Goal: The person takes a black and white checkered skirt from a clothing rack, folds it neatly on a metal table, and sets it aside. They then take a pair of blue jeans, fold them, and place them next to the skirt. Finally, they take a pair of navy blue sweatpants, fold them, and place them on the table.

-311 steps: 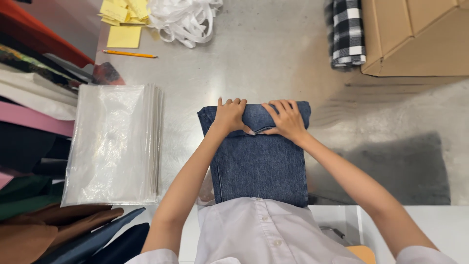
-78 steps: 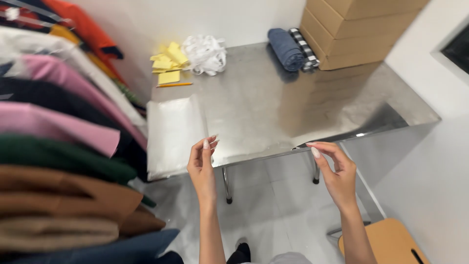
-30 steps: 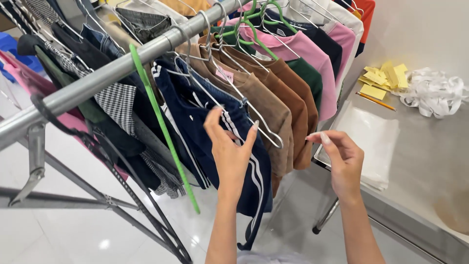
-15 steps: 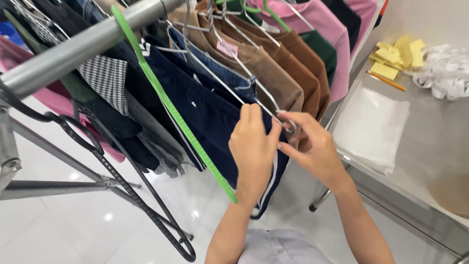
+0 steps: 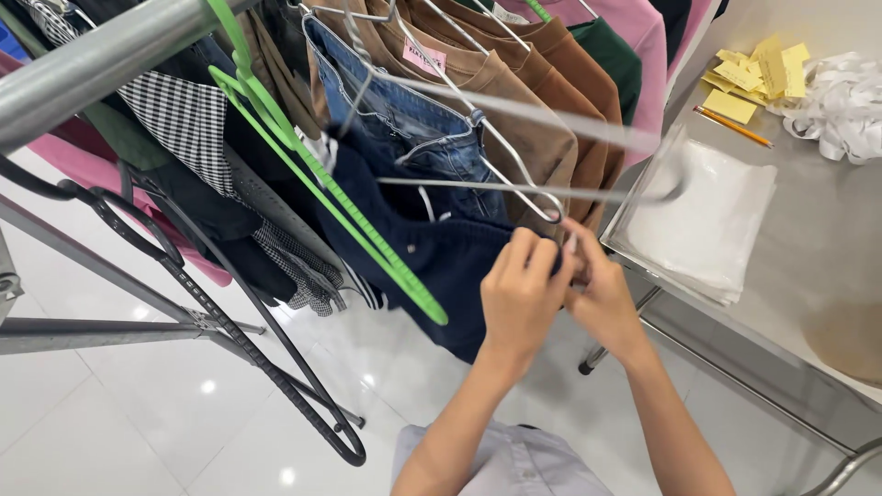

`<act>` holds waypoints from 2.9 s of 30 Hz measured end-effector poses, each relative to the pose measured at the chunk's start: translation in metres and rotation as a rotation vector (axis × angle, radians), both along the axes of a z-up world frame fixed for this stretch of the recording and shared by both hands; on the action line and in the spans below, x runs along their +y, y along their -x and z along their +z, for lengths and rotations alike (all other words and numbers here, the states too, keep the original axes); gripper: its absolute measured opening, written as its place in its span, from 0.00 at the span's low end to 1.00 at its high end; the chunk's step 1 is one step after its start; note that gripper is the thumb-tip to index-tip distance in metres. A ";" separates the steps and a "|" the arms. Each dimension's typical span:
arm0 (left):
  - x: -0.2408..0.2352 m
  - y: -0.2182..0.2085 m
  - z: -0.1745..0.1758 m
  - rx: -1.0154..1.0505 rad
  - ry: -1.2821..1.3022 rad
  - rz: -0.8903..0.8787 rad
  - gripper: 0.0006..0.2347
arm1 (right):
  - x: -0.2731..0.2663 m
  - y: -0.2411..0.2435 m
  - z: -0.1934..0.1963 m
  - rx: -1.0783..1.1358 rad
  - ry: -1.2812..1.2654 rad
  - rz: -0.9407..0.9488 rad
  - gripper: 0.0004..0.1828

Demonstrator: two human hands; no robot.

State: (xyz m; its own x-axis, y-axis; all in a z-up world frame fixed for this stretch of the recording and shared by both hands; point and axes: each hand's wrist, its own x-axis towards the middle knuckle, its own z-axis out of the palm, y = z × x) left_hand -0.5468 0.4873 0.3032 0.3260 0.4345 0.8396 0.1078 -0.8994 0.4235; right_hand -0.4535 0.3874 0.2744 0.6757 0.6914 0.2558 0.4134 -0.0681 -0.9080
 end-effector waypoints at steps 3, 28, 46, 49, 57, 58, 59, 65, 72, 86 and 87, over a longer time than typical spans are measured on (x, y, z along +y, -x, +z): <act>0.002 0.007 0.003 -0.046 0.272 -0.151 0.11 | -0.002 0.001 -0.015 -0.132 0.065 0.011 0.32; -0.158 -0.004 -0.063 0.996 0.279 -1.174 0.31 | -0.329 0.055 0.002 -0.294 0.063 -0.484 0.16; -0.262 -0.021 -0.079 0.666 0.753 -0.914 0.18 | -0.577 0.179 -0.034 -0.022 0.091 -1.032 0.06; -0.260 -0.011 -0.059 0.711 0.803 -1.013 0.20 | -0.583 0.198 -0.010 0.077 0.107 -0.969 0.09; -0.256 0.005 0.027 1.117 0.583 -1.440 0.20 | -0.610 0.220 0.029 0.159 0.098 -1.010 0.11; -0.253 0.001 0.026 1.103 0.571 -1.446 0.20 | -0.617 0.218 0.024 0.143 0.093 -1.013 0.11; -0.251 -0.003 0.027 1.106 0.548 -1.488 0.19 | -0.623 0.216 0.020 0.069 0.127 -1.040 0.09; -0.225 -0.008 0.031 1.191 0.462 -1.649 0.14 | -0.627 0.236 0.030 -0.053 0.252 -0.887 0.12; -0.243 0.004 0.014 0.904 0.479 -1.429 0.14 | -0.622 0.205 -0.010 -0.383 0.339 -1.136 0.09; -0.412 0.107 -0.041 0.620 0.946 -1.253 0.17 | -0.434 0.225 -0.052 0.223 -0.284 -1.122 0.08; -0.406 0.102 -0.048 0.667 0.920 -1.281 0.16 | -0.437 0.222 -0.060 0.253 -0.298 -1.085 0.09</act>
State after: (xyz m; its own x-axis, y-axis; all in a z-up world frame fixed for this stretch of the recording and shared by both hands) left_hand -0.6493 0.0816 0.2554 0.9883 -0.1378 0.0655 -0.0730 -0.0499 0.9961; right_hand -0.6757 -0.0493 0.2141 0.9330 -0.3500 0.0839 0.0726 -0.0455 -0.9963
